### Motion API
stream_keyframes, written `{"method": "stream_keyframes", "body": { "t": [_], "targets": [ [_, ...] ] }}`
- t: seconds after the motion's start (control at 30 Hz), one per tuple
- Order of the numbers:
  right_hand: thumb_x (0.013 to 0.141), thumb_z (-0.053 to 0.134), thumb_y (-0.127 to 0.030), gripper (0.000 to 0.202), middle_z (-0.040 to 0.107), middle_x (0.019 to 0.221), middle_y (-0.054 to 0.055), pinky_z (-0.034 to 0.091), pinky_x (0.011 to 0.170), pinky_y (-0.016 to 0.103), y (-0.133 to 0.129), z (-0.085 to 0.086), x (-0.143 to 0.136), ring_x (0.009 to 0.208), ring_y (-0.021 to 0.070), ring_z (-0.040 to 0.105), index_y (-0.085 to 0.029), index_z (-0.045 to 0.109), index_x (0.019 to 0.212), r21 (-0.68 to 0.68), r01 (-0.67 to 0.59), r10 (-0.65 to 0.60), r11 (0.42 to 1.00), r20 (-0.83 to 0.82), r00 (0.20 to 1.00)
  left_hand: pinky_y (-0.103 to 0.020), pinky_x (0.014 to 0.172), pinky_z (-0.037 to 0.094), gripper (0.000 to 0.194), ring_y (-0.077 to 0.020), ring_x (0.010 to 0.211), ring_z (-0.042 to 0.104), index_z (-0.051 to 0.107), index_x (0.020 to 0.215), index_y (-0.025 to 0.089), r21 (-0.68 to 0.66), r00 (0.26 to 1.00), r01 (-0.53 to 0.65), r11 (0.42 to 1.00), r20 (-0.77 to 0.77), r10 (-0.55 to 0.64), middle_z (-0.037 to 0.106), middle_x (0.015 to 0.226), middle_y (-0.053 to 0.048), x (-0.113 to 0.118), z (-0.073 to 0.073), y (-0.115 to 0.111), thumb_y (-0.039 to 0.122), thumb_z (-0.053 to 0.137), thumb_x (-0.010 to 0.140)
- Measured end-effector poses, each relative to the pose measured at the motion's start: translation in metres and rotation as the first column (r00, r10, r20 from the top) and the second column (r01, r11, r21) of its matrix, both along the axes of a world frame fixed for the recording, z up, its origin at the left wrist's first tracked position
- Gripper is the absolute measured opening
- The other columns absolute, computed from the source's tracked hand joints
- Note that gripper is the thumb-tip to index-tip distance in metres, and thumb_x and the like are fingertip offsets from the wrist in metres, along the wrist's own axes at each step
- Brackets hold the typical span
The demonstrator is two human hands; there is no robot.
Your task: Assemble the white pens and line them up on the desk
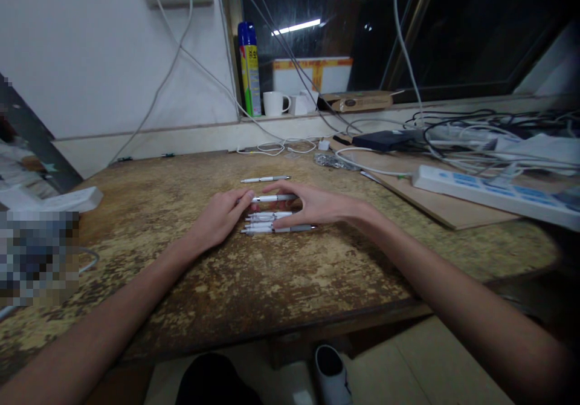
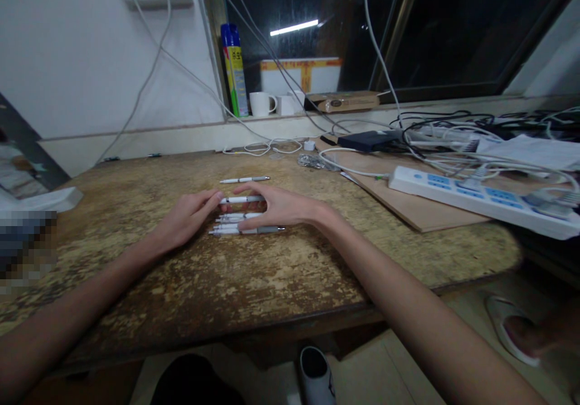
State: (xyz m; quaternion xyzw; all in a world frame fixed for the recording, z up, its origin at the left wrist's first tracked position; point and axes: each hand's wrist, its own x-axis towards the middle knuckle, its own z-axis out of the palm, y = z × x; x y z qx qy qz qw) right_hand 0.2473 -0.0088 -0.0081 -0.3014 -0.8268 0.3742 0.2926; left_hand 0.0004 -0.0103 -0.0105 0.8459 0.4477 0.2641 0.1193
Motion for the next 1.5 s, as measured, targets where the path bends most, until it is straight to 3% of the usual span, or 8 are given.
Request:
{"method": "stream_keyframes", "body": {
  "t": [0.13, 0.23, 0.3, 0.4, 0.6, 0.97, 1.5],
  "targets": [
    [0.095, 0.062, -0.042, 0.039, 0.071, 0.122, 0.006, 0.050, 0.099, 0.037, 0.005, 0.003, 0.005, 0.111, 0.0234, 0.064, -0.025, 0.064, 0.131, 0.071, 0.143, -0.146, 0.987, 0.045, 0.988, -0.034, 0.085, 0.046, 0.044, -0.0242, 0.087, 0.068, 0.072, 0.089, 0.021, -0.015, 0.998, 0.010, 1.000, 0.058, -0.009, 0.077, 0.092, -0.006, 0.000, 0.002, -0.001, 0.043, 0.038, 0.105],
    [0.102, 0.050, -0.043, 0.030, 0.072, 0.103, 0.006, 0.049, 0.086, 0.034, 0.014, 0.001, 0.009, 0.093, 0.0212, 0.063, -0.021, 0.070, 0.107, 0.180, 0.216, -0.233, 0.960, 0.080, 0.969, -0.034, 0.087, 0.047, 0.045, -0.0252, 0.090, 0.068, 0.073, 0.093, 0.020, 0.018, 0.996, -0.024, 1.000, 0.081, 0.022, 0.077, 0.096, -0.006, 0.000, 0.002, 0.000, 0.044, 0.038, 0.105],
    [0.103, 0.045, -0.045, 0.036, 0.068, 0.087, 0.004, 0.046, 0.077, 0.032, 0.019, -0.002, 0.011, 0.080, 0.0193, 0.060, -0.020, 0.068, 0.091, 0.194, 0.206, -0.228, 0.959, 0.100, 0.968, -0.034, 0.087, 0.048, 0.045, -0.0254, 0.091, 0.069, 0.073, 0.096, 0.020, 0.023, 0.995, -0.038, 0.999, 0.088, 0.036, 0.077, 0.099, -0.006, 0.000, 0.002, 0.000, 0.045, 0.038, 0.105],
    [0.103, 0.043, -0.046, 0.038, 0.062, 0.076, 0.001, 0.043, 0.070, 0.030, 0.023, -0.006, 0.013, 0.071, 0.0167, 0.056, -0.020, 0.063, 0.085, 0.154, 0.159, -0.178, 0.975, 0.120, 0.977, -0.033, 0.087, 0.048, 0.045, -0.0250, 0.091, 0.070, 0.073, 0.097, 0.021, -0.019, 0.996, -0.013, 1.000, 0.083, 0.015, 0.078, 0.099, -0.005, -0.001, 0.000, 0.001, 0.046, 0.037, 0.106],
    [0.103, 0.043, -0.046, 0.040, 0.065, 0.081, 0.004, 0.043, 0.071, 0.030, 0.024, -0.010, 0.014, 0.074, 0.0167, 0.057, -0.017, 0.064, 0.087, 0.083, 0.113, -0.124, 0.990, 0.141, 0.982, -0.033, 0.085, 0.048, 0.049, -0.0231, 0.086, 0.068, 0.070, 0.092, 0.019, -0.065, 0.998, 0.036, 0.997, 0.051, -0.032, 0.076, 0.093, -0.005, -0.002, -0.003, 0.003, 0.046, 0.033, 0.107],
    [0.103, 0.046, -0.045, 0.036, 0.062, 0.082, 0.003, 0.041, 0.071, 0.030, 0.025, -0.009, 0.016, 0.076, 0.0165, 0.054, -0.018, 0.064, 0.087, 0.166, 0.114, -0.136, 0.980, 0.127, 0.983, -0.031, 0.081, 0.047, 0.046, -0.0214, 0.083, 0.066, 0.070, 0.094, 0.018, -0.052, 0.999, 0.030, 0.998, 0.035, -0.028, 0.074, 0.090, -0.005, -0.001, 0.000, 0.002, 0.043, 0.034, 0.108],
    [0.101, 0.051, -0.046, 0.034, 0.069, 0.083, 0.005, 0.049, 0.071, 0.032, 0.023, -0.012, 0.015, 0.073, 0.0170, 0.062, -0.019, 0.064, 0.086, 0.008, 0.102, -0.102, 0.995, 0.101, 0.990, -0.033, 0.082, 0.046, 0.046, -0.0215, 0.082, 0.066, 0.070, 0.095, 0.019, -0.052, 0.999, 0.035, 0.998, 0.022, -0.034, 0.073, 0.088, -0.004, -0.002, -0.002, 0.002, 0.046, 0.036, 0.107]
  ]
}}
